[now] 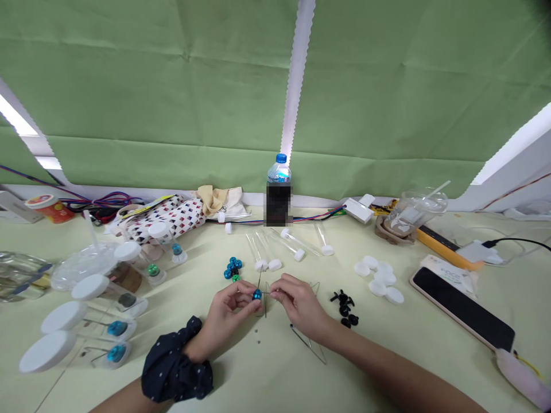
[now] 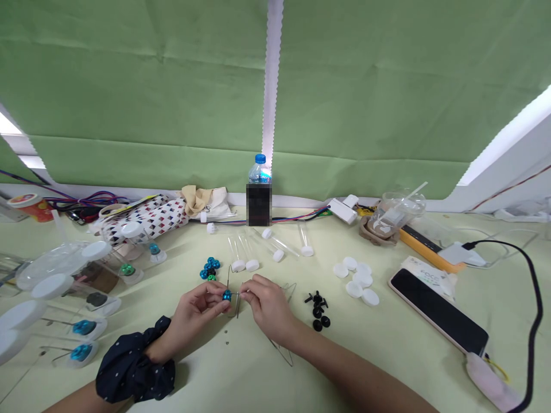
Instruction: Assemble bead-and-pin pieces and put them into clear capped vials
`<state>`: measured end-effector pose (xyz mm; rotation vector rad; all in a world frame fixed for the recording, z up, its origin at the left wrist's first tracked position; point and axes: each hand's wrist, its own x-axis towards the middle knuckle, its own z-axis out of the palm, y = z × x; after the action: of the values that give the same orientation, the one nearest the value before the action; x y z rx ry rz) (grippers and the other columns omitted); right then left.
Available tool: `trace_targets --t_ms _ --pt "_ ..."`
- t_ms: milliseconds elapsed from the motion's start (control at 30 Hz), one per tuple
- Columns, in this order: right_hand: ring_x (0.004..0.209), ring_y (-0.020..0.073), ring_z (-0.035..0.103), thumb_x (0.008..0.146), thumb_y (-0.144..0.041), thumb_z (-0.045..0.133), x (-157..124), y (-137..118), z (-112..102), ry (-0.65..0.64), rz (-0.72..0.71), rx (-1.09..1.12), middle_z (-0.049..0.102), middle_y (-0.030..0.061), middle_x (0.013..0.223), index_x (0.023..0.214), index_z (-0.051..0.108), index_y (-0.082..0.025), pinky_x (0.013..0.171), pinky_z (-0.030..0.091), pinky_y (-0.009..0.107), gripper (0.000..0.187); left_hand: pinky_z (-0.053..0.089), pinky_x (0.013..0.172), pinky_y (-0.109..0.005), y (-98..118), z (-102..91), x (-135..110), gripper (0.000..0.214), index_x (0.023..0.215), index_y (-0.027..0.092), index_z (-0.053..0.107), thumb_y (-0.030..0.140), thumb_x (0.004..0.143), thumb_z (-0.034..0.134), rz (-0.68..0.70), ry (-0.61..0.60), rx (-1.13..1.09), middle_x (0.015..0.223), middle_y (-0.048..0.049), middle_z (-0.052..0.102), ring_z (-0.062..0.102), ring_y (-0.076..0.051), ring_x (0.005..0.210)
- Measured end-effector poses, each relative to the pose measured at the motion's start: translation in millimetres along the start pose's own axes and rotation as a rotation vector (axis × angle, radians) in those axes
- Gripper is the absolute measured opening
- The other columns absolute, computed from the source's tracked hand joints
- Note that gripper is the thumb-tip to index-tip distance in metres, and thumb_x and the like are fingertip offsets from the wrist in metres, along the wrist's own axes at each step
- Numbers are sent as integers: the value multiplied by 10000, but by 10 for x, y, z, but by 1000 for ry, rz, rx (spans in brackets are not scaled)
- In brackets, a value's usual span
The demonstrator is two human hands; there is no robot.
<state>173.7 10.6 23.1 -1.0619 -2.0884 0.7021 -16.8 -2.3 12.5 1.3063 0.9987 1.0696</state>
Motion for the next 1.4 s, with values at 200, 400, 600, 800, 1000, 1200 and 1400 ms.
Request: trace_targets --t_ms 200,400,600,800,1000,1200,1400 --pt "639 108 485 868 -135 456 15 8 1 -14 39 83 530 2 728 790 583 -182 590 361 213 157 502 651 -295 -23 -8 -14 151 845 158 540 197 750 652 5 -20 -19 749 -9 592 647 -167 677" --pt "627 104 472 844 -103 468 17 -1 -1 -29 67 111 531 -1 719 776 584 -177 575 350 209 154 507 662 -313 -31 -6 -14 157 844 158 533 187 748 653 -2 -35 -41 737 -20 617 648 -174 671" --pt "621 100 469 830 -90 478 28 -24 -20 -43 87 109 536 -2 713 756 583 -170 567 348 203 151 506 665 -312 -24 -4 -12 163 837 154 529 189 746 659 0 -40 -42 754 -22 604 647 -173 678" --pt "613 100 476 843 -102 469 18 -23 -5 -26 66 85 544 0 724 763 573 -173 563 361 206 149 505 660 -305 17 12 -10 173 831 158 531 221 741 665 -24 -29 -49 725 -19 632 650 -172 675" --pt "711 135 505 873 -137 440 5 -10 7 12 -22 -10 557 21 748 796 551 -177 640 390 240 141 507 678 -308 16 3 8 280 1008 153 568 261 760 642 -43 -10 -9 700 -39 688 656 -181 701" --pt "748 165 479 892 -146 410 -1 -8 14 24 -110 -160 552 44 754 815 542 -172 685 376 282 155 523 697 -306 2 -14 8 232 948 147 616 254 745 655 -4 13 -10 741 -44 685 665 -188 726" --pt "754 166 464 904 -160 391 -8 11 2 10 -127 -235 553 50 758 828 546 -163 702 357 297 173 523 707 -306 28 -34 12 253 964 149 600 272 749 653 -57 79 -74 749 -39 688 658 -175 725"
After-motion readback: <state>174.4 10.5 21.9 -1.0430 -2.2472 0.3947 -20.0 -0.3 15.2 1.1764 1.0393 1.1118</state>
